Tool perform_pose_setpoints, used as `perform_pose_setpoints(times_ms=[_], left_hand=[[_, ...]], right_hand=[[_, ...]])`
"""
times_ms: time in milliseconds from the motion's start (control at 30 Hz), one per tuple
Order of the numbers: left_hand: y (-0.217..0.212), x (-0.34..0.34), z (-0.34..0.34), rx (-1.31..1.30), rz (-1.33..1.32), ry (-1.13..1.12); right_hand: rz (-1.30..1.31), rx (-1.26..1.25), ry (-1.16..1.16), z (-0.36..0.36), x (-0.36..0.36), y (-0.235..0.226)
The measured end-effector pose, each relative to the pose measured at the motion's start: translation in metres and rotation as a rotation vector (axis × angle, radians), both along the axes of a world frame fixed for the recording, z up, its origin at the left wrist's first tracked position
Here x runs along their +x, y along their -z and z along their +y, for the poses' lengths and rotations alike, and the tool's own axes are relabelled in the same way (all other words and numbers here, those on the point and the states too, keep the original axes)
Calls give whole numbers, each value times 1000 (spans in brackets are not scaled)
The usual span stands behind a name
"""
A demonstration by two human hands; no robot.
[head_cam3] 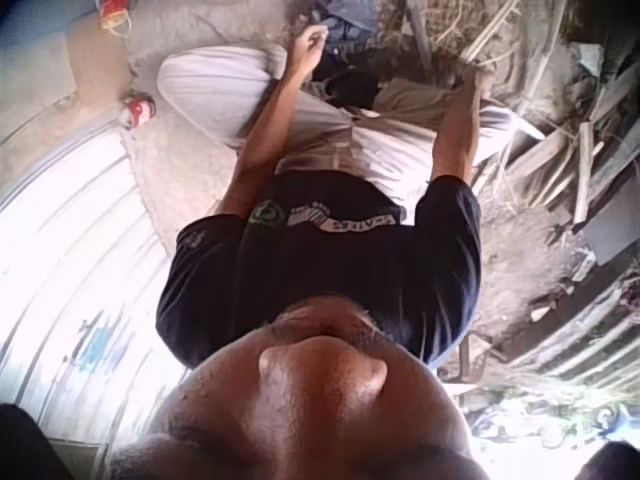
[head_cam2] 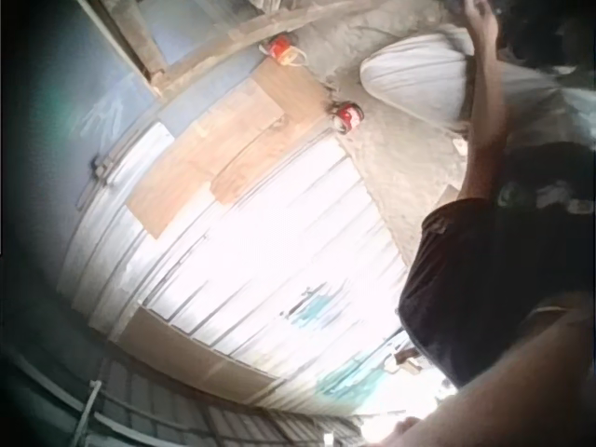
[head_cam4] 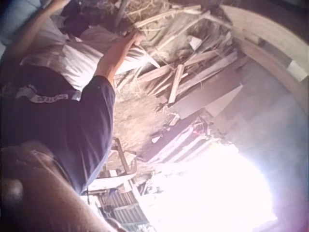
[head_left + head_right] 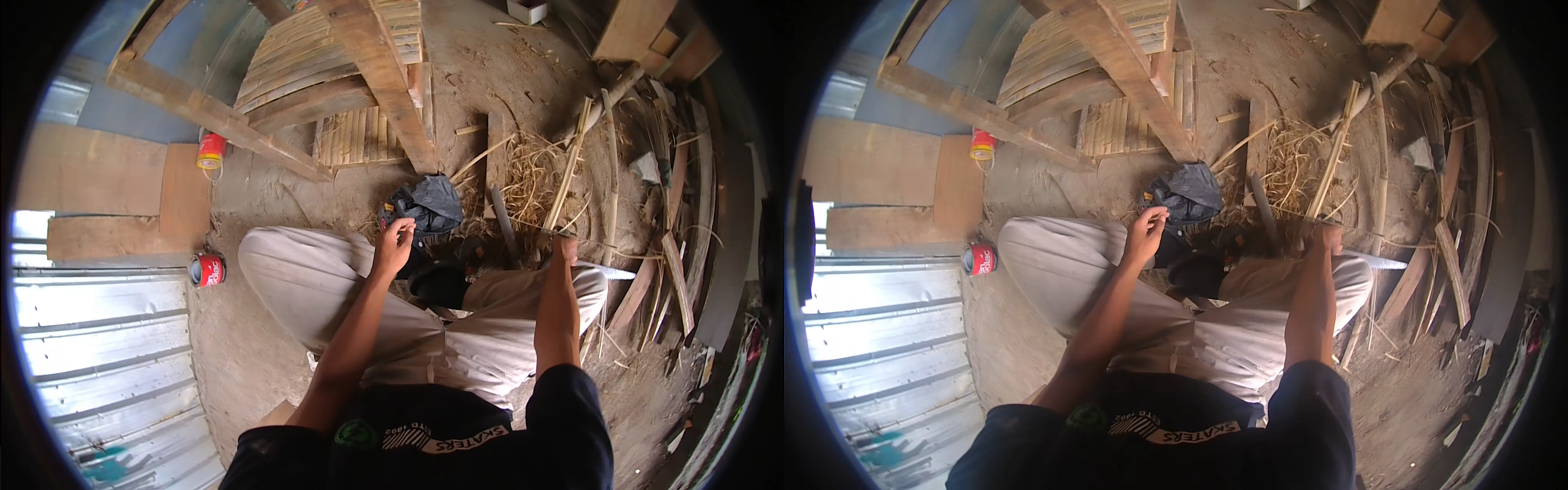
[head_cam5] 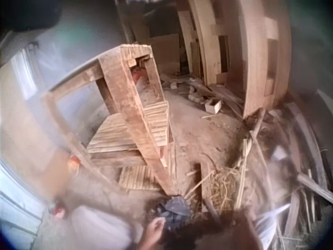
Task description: The person repairs a wooden chair by inserting thin wooden strips into the seat frame and hammering them into place. They use a hammer and a knife to shape and secure the strips, working methodically on the chair's seat.
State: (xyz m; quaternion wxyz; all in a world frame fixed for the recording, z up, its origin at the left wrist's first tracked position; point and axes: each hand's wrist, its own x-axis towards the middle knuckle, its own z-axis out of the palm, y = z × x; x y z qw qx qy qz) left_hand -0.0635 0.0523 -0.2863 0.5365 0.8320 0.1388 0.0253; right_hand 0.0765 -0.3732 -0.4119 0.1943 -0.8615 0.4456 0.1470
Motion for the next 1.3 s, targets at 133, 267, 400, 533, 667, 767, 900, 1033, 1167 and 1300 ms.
perform_pose_setpoints(times_ms=[133,267,400,533,667,767,900,1033,1167,1300], left_hand=[[-19,27,-3,53,-136,-208],[-107,89,23,172,-427,-434],[-226,174,17,175,-807,-432],[-303,232,-5,23,-911,-336],[-315,238,-2,140,-764,-406],[-313,237,8,140,-816,-317],[-318,237,11,104,-785,-260],[-323,222,16,82,-696,-194],[-323,205,33,207,-750,-193],[-326,192,60,202,-766,-116]], right_hand=[[-140,-94,11,-15,-4,11],[-802,140,137,-38,-4,61],[-857,140,118,-53,5,96],[-1100,219,218,-54,8,77],[-1129,281,355,-31,-15,35],[-1103,62,251,-20,-28,8],[-1025,-24,261,-22,-40,-8],[-1138,153,377,-31,-51,-4],[-1415,430,521,-41,-44,15],[-1313,169,396,-51,-29,40]])
